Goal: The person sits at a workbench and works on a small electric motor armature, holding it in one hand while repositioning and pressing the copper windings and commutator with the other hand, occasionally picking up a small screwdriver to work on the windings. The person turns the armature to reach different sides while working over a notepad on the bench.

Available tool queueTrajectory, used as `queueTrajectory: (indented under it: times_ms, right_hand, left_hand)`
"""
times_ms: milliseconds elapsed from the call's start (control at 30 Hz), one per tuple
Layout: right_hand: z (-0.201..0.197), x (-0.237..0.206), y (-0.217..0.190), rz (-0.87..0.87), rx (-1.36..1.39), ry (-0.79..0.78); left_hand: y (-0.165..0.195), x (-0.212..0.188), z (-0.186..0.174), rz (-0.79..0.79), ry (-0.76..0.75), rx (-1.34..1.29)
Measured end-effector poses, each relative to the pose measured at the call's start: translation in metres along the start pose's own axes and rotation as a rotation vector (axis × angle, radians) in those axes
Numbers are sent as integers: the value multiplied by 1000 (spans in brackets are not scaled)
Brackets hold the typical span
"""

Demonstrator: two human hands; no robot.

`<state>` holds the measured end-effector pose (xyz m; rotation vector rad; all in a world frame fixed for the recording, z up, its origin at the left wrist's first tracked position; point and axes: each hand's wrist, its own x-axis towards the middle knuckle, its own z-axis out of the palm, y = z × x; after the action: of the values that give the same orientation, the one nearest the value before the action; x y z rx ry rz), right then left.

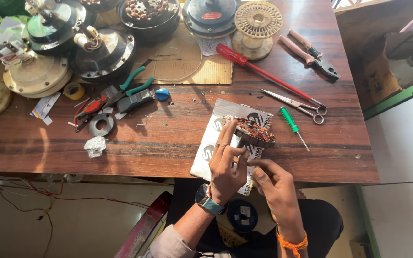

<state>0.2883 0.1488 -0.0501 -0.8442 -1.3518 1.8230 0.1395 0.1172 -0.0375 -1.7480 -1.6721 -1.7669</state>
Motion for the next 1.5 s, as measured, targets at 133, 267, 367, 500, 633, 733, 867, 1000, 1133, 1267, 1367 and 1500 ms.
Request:
queueTrajectory:
  times_ms: [133,267,367,500,633,733,867,1000,1133,1267,1367,1500]
  right_hand:
    - [6,-6,-15,-215,-296,110]
    - [15,4,-42,-338,-601,188]
    - [23,25,-63,-485,-823,203]
    - [38,55,-76,-478,-917,190]
    - [48,69,-77,-501,-914,144]
    - [48,75,-78,-459,-848,150]
    - [41,73,-72,-458,-788,161]
    - [35,84,-68,-482,-846,165]
    - [29,101,-72,-352,-925,265]
    - [25,107,-71,-278,-872,324]
    - [15,106,-64,-368,-827,336]
    - [-11,94,-51,-396,-802,425]
  left_hand:
    - [0,4,-6,-31,51,-3]
    - [0,6,-8,-80,110,15]
    - [1,8,-11,-145,120,23]
    - [3,10,-15,-159,132,47]
    - [5,11,-20,-162,119,42]
    - [2,12,-23,-155,106,56]
    - [-3,11,-23,-145,111,45]
    - [-9,10,-17,-144,125,51]
    - [-14,10,-16,-175,87,70]
    - [-14,16,-15,-200,17,92]
    - [-12,22,-16,-136,-71,131]
    - [-15,33,-16,-33,-216,266]
